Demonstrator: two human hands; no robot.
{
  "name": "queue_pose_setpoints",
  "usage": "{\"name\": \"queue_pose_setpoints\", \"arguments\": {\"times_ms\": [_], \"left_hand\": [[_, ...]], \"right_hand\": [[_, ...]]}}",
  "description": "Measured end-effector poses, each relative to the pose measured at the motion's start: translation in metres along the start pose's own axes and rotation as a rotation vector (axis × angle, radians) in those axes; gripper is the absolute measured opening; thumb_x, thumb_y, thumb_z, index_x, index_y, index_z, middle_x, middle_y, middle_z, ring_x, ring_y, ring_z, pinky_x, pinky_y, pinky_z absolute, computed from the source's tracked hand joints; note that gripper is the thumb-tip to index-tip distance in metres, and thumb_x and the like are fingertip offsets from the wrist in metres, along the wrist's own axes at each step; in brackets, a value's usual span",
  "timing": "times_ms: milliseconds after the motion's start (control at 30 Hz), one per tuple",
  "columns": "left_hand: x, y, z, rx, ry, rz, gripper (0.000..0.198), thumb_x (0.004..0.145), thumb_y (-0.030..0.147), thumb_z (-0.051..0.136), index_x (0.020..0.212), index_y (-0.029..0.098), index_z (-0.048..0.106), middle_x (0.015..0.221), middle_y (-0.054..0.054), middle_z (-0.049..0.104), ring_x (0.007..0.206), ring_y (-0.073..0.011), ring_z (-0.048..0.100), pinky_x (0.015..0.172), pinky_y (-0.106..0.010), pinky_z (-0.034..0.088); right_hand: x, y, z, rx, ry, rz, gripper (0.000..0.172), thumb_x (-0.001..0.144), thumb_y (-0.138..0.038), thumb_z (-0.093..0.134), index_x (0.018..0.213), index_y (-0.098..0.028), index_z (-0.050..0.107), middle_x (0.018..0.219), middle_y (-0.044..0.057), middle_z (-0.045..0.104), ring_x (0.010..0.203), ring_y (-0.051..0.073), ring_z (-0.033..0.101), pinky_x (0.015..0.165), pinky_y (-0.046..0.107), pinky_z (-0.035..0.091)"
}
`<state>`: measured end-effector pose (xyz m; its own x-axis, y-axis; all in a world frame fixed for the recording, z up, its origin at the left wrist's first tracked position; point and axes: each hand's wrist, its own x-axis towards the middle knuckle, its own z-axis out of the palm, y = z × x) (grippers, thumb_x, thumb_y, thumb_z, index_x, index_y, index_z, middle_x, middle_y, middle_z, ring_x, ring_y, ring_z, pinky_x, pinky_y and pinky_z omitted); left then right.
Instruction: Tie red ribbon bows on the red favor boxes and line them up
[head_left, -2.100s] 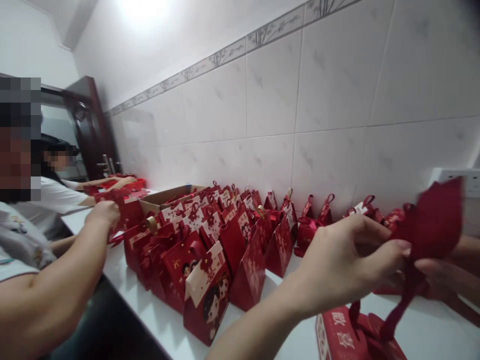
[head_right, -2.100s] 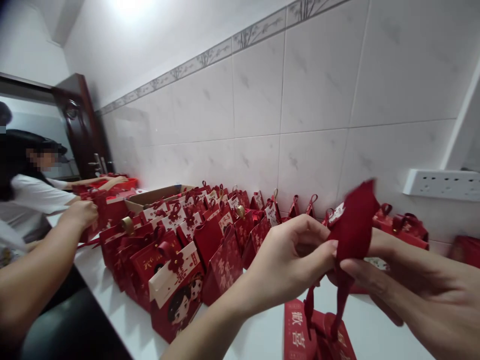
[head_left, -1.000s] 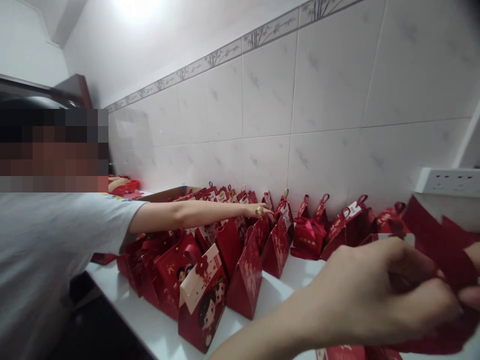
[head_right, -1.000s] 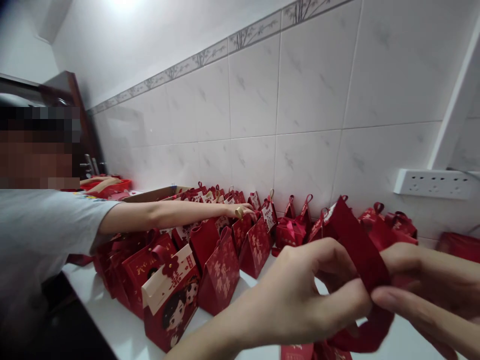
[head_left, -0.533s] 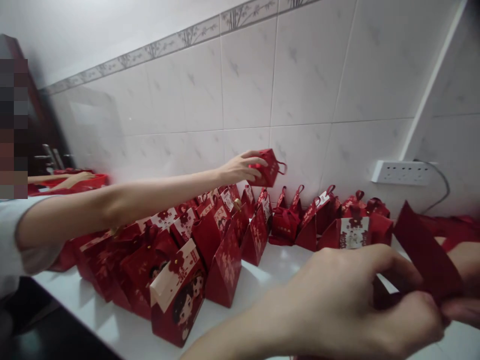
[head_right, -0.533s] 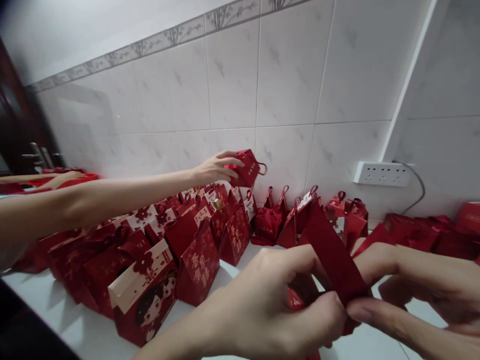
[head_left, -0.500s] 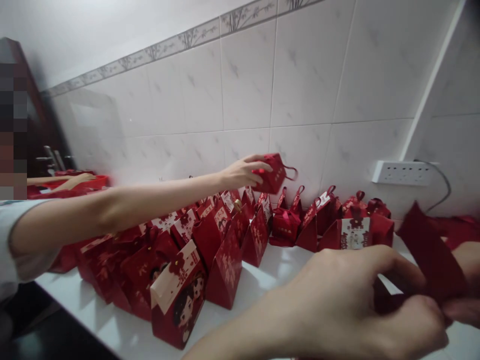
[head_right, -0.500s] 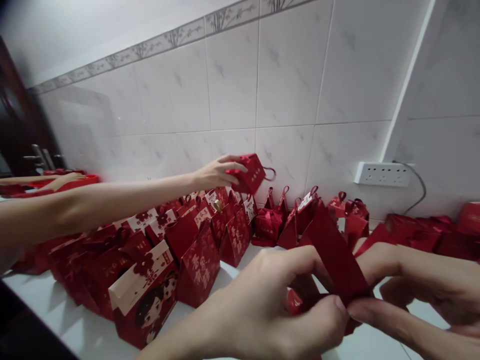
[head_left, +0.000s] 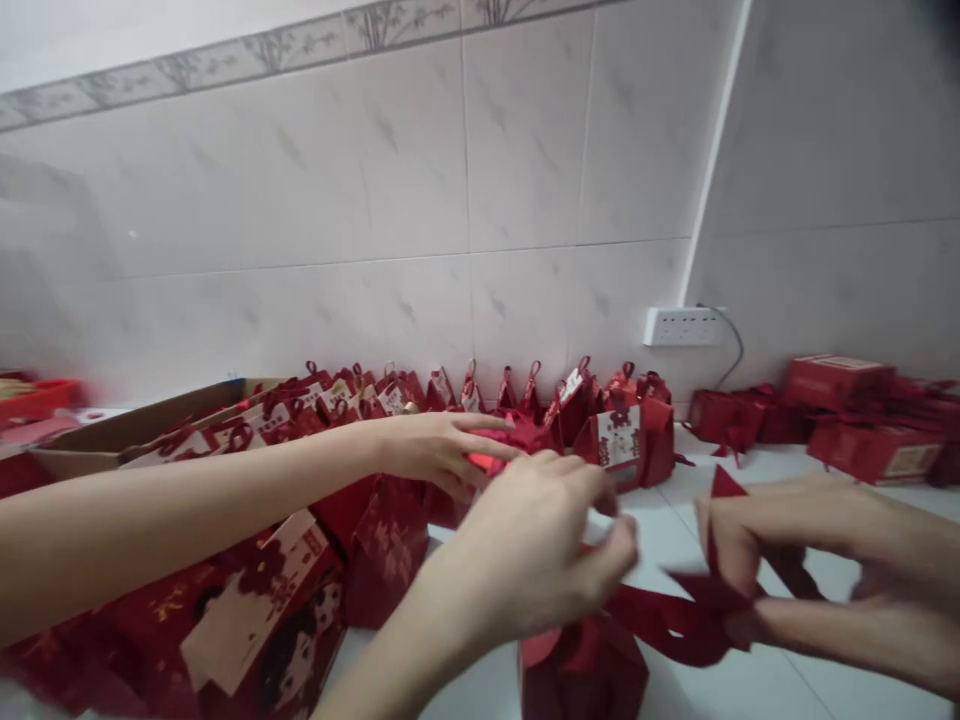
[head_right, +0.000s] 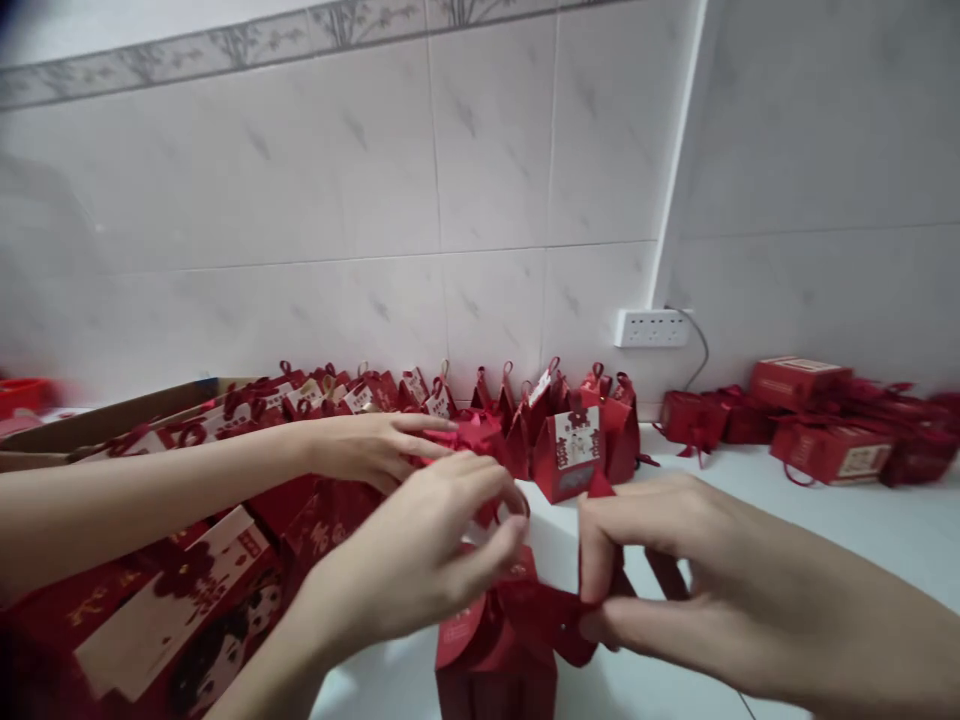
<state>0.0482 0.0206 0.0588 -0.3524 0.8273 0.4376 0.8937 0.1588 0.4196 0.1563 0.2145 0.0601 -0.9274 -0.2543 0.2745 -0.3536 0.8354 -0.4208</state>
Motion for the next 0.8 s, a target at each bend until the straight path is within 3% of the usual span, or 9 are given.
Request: {"name": "queue_pose_setpoints", "arguments": {"times_ms": [167, 300, 367, 433, 500, 567, 667, 800], "left_hand": [[0.004, -0.027, -0.008, 0.329, 0.063, -0.304, 0.023, 0.083, 0.036, 0.05, 0.073, 0.017, 0.057, 0.076, -0.006, 0.062, 0.073, -0.0215, 0.056, 0.063, -0.029, 0.04], [0.015, -0.059, 0.0, 0.487, -0.127, -0.494, 0.022, 0.085, 0.032, 0.047, 0.093, 0.015, 0.059, 0.093, -0.012, 0.063, 0.083, -0.0268, 0.061, 0.068, -0.032, 0.043], [0.022, -0.073, 0.012, 0.516, -0.227, -0.573, 0.036, 0.082, 0.035, 0.052, 0.109, 0.011, 0.055, 0.105, -0.018, 0.06, 0.095, -0.033, 0.06, 0.075, -0.036, 0.044], [0.029, -0.081, 0.028, 0.487, -0.25, -0.634, 0.064, 0.076, 0.047, 0.059, 0.124, 0.008, 0.045, 0.117, -0.024, 0.053, 0.106, -0.0395, 0.056, 0.082, -0.042, 0.045], [0.034, -0.084, 0.046, 0.44, -0.213, -0.679, 0.09, 0.069, 0.061, 0.061, 0.135, 0.008, 0.033, 0.126, -0.027, 0.046, 0.112, -0.0444, 0.051, 0.085, -0.048, 0.044], [0.037, -0.087, 0.062, 0.43, -0.157, -0.712, 0.101, 0.065, 0.066, 0.061, 0.141, 0.011, 0.023, 0.129, -0.027, 0.041, 0.113, -0.0464, 0.048, 0.085, -0.053, 0.044], [0.04, -0.096, 0.074, 0.463, -0.098, -0.752, 0.099, 0.067, 0.055, 0.063, 0.143, 0.012, 0.016, 0.127, -0.027, 0.041, 0.112, -0.046, 0.049, 0.084, -0.054, 0.044], [0.042, -0.116, 0.065, 0.384, -0.078, -0.675, 0.094, 0.067, 0.041, 0.066, 0.14, 0.005, 0.019, 0.121, -0.027, 0.046, 0.113, -0.0432, 0.05, 0.087, -0.05, 0.043]], "right_hand": [[0.007, -0.016, -0.007, 0.111, -0.091, -0.002, 0.015, 0.077, -0.012, 0.06, 0.068, -0.023, 0.06, 0.068, -0.004, 0.067, 0.058, 0.01, 0.059, 0.052, 0.021, 0.041], [0.003, -0.014, -0.01, 0.09, -0.168, 0.025, 0.014, 0.076, -0.009, 0.06, 0.069, -0.022, 0.061, 0.068, -0.005, 0.066, 0.06, 0.01, 0.059, 0.054, 0.019, 0.042], [0.0, -0.015, -0.011, 0.069, -0.208, 0.013, 0.017, 0.074, -0.006, 0.06, 0.069, -0.022, 0.063, 0.066, -0.005, 0.064, 0.059, 0.009, 0.057, 0.054, 0.019, 0.041], [-0.002, -0.018, -0.012, 0.074, -0.244, -0.005, 0.02, 0.072, -0.003, 0.06, 0.069, -0.023, 0.064, 0.064, -0.005, 0.063, 0.058, 0.009, 0.055, 0.055, 0.019, 0.04], [-0.005, -0.02, -0.012, 0.083, -0.267, -0.012, 0.021, 0.073, -0.003, 0.061, 0.07, -0.023, 0.064, 0.064, -0.005, 0.063, 0.058, 0.009, 0.055, 0.055, 0.019, 0.039], [-0.008, -0.022, -0.011, 0.079, -0.284, -0.012, 0.019, 0.075, -0.005, 0.06, 0.071, -0.023, 0.063, 0.066, -0.005, 0.063, 0.059, 0.008, 0.054, 0.055, 0.019, 0.039], [-0.011, -0.024, -0.009, 0.066, -0.303, -0.017, 0.015, 0.077, -0.008, 0.059, 0.073, -0.022, 0.063, 0.067, -0.004, 0.062, 0.059, 0.01, 0.054, 0.053, 0.021, 0.036], [-0.013, -0.024, -0.006, 0.055, -0.331, -0.031, 0.012, 0.077, -0.011, 0.057, 0.075, -0.022, 0.062, 0.068, -0.004, 0.061, 0.06, 0.01, 0.053, 0.051, 0.022, 0.032]]}}
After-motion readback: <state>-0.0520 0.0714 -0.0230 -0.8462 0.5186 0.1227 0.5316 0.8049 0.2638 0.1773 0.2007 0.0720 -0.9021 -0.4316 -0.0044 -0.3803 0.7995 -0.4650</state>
